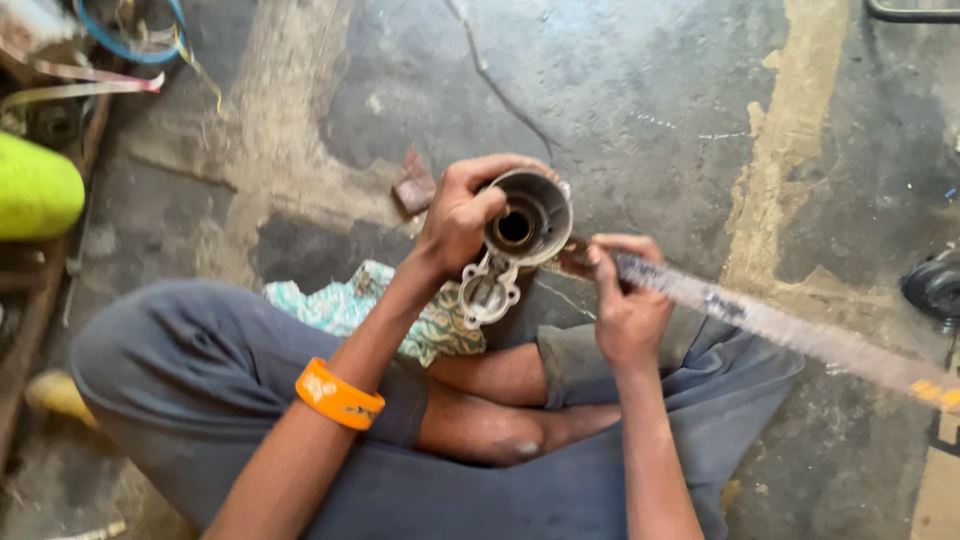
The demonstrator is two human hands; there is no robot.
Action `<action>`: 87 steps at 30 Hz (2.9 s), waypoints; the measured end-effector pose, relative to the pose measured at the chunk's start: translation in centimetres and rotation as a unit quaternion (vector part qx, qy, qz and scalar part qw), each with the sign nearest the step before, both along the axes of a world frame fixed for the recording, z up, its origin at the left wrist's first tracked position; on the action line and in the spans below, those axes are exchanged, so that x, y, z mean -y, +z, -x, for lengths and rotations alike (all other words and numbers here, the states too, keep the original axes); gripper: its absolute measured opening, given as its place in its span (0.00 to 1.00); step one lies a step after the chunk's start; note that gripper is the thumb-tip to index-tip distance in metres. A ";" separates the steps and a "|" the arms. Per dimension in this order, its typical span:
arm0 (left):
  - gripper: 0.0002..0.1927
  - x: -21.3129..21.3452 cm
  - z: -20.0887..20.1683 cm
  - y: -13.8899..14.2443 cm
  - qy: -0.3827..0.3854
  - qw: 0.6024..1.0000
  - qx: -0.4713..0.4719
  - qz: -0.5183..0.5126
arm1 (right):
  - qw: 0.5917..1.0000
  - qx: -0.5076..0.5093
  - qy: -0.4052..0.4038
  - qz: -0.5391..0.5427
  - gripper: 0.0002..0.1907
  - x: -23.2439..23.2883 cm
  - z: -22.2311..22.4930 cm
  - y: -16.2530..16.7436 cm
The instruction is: The person sits on the floor and uses a metal file to smooth the edges of a cylindrical metal part. They hold the part with one hand and file with the other, repeatedly rotating the part to work on different sections of the rim.
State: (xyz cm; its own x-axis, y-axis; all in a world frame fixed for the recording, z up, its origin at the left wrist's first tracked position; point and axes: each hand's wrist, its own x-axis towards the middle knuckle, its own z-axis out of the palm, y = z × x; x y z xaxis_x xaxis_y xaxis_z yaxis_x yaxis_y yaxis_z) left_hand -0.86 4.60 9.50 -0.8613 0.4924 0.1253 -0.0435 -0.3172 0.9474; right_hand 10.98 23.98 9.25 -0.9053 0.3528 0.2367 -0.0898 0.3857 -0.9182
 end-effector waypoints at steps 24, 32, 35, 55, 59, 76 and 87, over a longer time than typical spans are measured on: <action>0.21 -0.5 0.6 1.3 0.039 0.997 -0.017 0.059 | 0.974 0.098 0.127 0.157 0.06 -3.8 6.0 2.3; 0.20 -0.5 1.0 0.5 0.043 0.996 -0.043 0.064 | 0.962 0.112 0.186 0.168 0.08 -3.0 6.9 2.4; 0.20 -0.5 0.8 0.4 0.041 0.997 -0.037 0.057 | 0.973 0.124 0.163 0.108 0.06 -2.6 5.9 2.8; 0.21 -0.4 0.6 0.3 0.041 0.996 -0.053 0.059 | 0.991 0.084 0.095 0.036 0.05 -1.0 4.8 2.7; 0.20 -0.4 0.6 0.1 0.047 0.994 -0.066 0.077 | 0.991 0.073 0.094 0.058 0.04 -0.1 3.9 2.7; 0.20 -0.2 0.8 0.5 0.028 0.994 -0.076 0.077 | 0.992 0.030 0.035 -0.116 0.04 0.9 4.2 4.2; 0.21 0.0 0.6 0.6 0.017 0.997 -0.065 0.041 | 0.989 0.109 0.086 0.060 0.04 0.4 3.8 4.1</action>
State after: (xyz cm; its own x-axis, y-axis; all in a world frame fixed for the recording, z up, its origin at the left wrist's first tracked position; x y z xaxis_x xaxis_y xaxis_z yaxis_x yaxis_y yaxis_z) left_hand -1.42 4.57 10.15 -0.8572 0.4755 0.1978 0.0913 -0.2377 0.9670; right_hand 7.20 23.54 13.39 -0.9790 0.2038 -0.0046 0.0605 0.2688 -0.9613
